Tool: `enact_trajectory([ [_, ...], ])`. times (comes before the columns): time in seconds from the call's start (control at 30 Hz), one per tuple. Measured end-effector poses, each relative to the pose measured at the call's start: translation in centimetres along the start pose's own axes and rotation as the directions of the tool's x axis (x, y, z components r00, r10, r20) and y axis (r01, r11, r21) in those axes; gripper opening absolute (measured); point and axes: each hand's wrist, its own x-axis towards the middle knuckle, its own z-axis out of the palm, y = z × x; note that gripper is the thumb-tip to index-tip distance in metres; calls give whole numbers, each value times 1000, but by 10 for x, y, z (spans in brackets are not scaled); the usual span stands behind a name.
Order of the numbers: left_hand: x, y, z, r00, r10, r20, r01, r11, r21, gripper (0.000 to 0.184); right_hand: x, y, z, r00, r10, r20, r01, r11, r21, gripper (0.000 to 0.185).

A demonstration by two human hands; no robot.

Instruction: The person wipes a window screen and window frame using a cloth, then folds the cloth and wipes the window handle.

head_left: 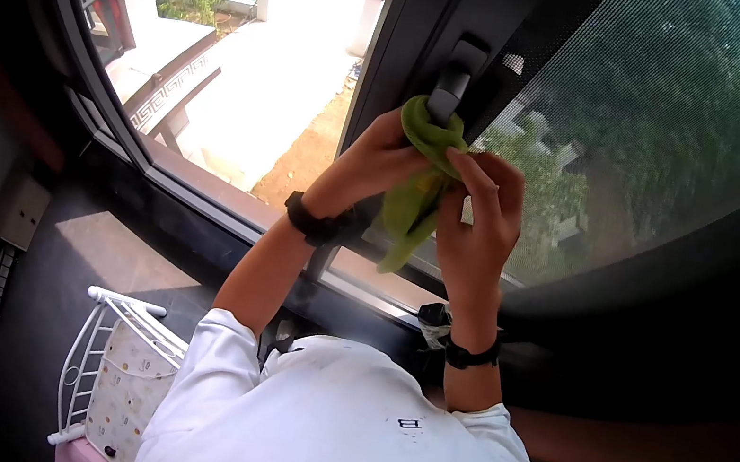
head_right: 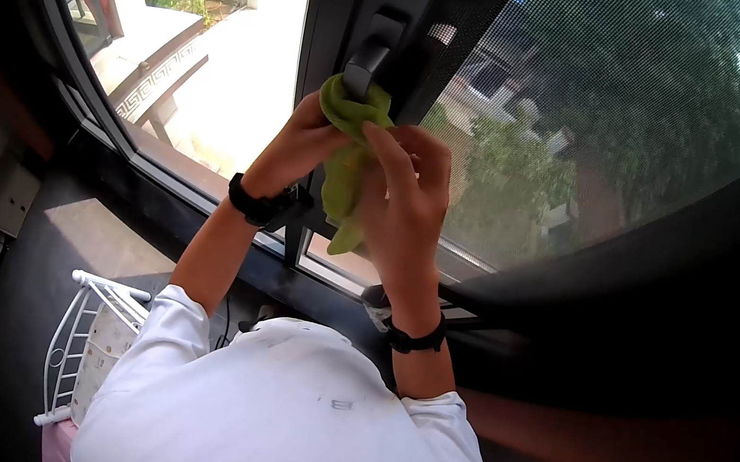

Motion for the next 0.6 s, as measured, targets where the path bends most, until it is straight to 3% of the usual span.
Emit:
enact_trajectory([
  [0.03, -4, 1, 1, 1000, -16, -1, 15, 990, -140, 26, -2, 5, 0, 999, 2, -36, -1, 1000, 16, 39],
  [0.13, -6, 1, -5, 995, -101, -20, 93, 964, -250, 26, -6, 3, 1, 996, -14, -86, 16, 1000, 19, 39],
  [0.27, -5, -5, -3, 998, -44, -40, 37, 987, -158, 27, 0, -2, -2, 986, -139, -90, 140, 990, 9, 39],
  [0.37, -1, -5, -8, 999, 6, 35, -3, 996, -86, 29, -1, -3, -2, 983, -167, -71, 169, 986, 13, 38],
  [0.47, 0, 0, -12, 986, -167, -20, 161, 973, -162, 34, -3, -3, -5, 986, -161, -44, 162, 986, 25, 42],
  [0.5, -1, -4, -15, 985, -169, -24, 163, 973, -163, 34, -6, -2, -4, 986, -159, -41, 160, 987, 29, 42],
  [0.57, -3, -14, -21, 980, -184, -73, 162, 956, -244, 44, -14, 4, 1, 998, 19, -67, -9, 990, 142, 46],
  [0.6, -3, -17, -21, 981, -172, -89, 146, 958, -248, 44, -17, 7, -1, 999, 5, -52, 3, 989, 149, 46],
])
